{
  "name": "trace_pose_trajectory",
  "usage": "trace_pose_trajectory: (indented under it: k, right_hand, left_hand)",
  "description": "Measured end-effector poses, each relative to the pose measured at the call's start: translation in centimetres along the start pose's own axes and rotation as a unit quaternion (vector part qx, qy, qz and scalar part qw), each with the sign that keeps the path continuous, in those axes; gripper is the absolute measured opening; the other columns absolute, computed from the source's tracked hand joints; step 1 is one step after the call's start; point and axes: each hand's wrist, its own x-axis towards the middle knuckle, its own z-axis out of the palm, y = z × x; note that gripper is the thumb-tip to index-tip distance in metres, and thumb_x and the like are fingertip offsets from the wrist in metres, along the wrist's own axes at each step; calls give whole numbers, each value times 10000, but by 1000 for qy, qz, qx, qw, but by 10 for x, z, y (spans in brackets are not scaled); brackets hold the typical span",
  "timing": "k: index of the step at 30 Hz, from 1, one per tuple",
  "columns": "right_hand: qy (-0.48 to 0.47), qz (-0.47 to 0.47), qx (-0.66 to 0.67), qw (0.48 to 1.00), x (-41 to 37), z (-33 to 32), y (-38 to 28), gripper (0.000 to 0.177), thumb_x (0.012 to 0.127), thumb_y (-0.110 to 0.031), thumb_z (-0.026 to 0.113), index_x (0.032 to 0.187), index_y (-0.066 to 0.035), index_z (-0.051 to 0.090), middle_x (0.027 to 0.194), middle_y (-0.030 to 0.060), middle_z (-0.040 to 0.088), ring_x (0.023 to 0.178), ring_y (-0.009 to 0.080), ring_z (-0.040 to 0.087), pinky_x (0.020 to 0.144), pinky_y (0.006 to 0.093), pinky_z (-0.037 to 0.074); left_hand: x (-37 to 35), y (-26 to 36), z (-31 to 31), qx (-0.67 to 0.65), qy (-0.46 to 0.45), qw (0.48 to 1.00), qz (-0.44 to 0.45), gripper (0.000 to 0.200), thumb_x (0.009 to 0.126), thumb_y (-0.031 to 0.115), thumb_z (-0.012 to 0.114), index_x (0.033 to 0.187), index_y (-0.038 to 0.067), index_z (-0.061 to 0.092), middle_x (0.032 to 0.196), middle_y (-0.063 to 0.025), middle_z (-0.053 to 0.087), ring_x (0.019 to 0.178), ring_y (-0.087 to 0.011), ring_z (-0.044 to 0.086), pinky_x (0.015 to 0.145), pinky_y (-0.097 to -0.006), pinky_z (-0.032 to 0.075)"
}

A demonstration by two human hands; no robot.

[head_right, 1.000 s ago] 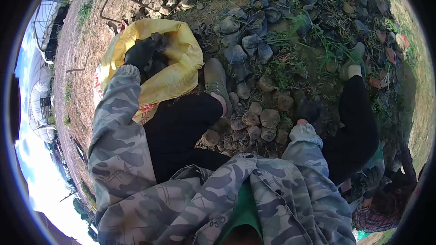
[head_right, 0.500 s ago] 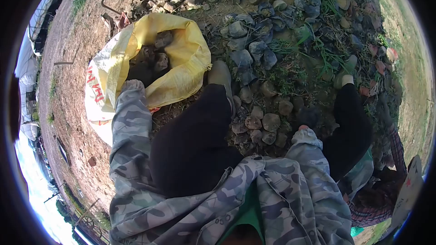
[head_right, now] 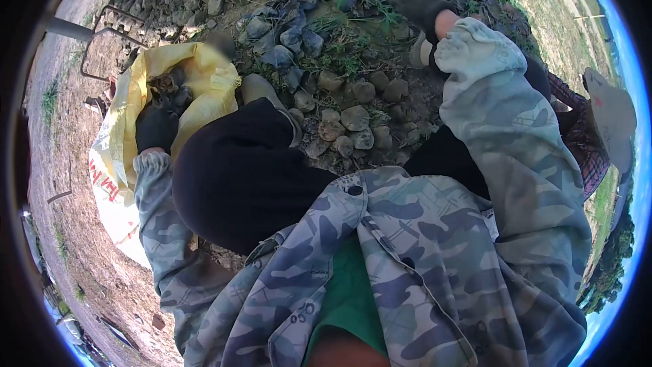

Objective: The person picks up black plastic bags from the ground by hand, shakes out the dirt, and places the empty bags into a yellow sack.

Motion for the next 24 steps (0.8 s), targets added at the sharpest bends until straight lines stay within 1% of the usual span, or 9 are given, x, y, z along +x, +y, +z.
trace_pose_trajectory:
  k: [1,2,8,9,10,13,15,22,24]
  right_hand:
    - [12,-103,-81,991,18,-12,9,184,901,-116,565,1066,-61,624,851,89,598,842,157,583,792,298,473]
    - [10,-104,-80,991,25,-15,10,184,901,-116,565,1066,-61,624,851,89,598,842,157,583,792,298,473]
    - [-257,82,37,962,85,-12,27,183,890,-168,580,1033,-61,619,830,96,606,836,202,603,781,322,472]
    - [-270,187,43,944,91,-11,-5,213,873,-220,602,1009,-56,612,847,114,628,860,247,619,772,345,469]
    - [-271,179,48,945,95,-3,0,213,873,-220,602,1009,-56,612,847,114,628,860,247,619,772,345,469]
    - [-412,115,38,903,107,24,15,255,843,-244,611,1025,-65,614,928,141,644,934,296,615,811,390,466]
    - [-478,53,-73,874,118,39,9,324,796,-250,631,1062,-66,609,999,154,642,996,312,600,859,415,456]
    - [-534,-11,-45,844,127,162,50,533,739,-264,673,1222,-81,543,1143,176,596,1106,336,550,950,421,428]
    - [-468,-17,33,883,107,189,56,624,742,-241,673,1314,-109,462,1312,173,483,1178,343,496,991,420,404]
  left_hand:
    - [-4,-2,5,36,54,998,28,304,823,281,533,1070,118,602,870,-160,644,775,-348,646,672,-493,507]
    - [-6,-3,8,35,52,998,27,304,823,281,533,1070,118,602,870,-160,644,775,-348,646,672,-493,507]
    - [-22,9,-11,8,67,997,27,225,831,275,537,1006,161,622,836,-121,630,759,-336,644,661,-474,509]
    - [-23,13,-18,10,67,997,34,211,833,273,542,997,170,626,835,-113,624,752,-330,639,654,-468,506]
    - [-22,18,-24,13,67,997,40,198,834,272,546,988,180,630,835,-104,619,745,-323,635,647,-463,504]
    - [-15,36,-44,6,83,994,64,195,826,262,558,976,155,623,853,-105,615,749,-315,620,649,-456,496]
    - [-1,50,-58,11,72,993,88,196,819,259,566,963,136,616,852,-105,611,755,-314,616,653,-457,492]
    - [85,97,-40,-57,-30,959,277,242,768,261,624,946,98,602,802,-101,599,735,-325,620,672,-451,483]
    - [110,125,-25,-123,-115,945,282,318,798,265,624,1058,81,615,989,-132,634,883,-325,614,764,-444,480]
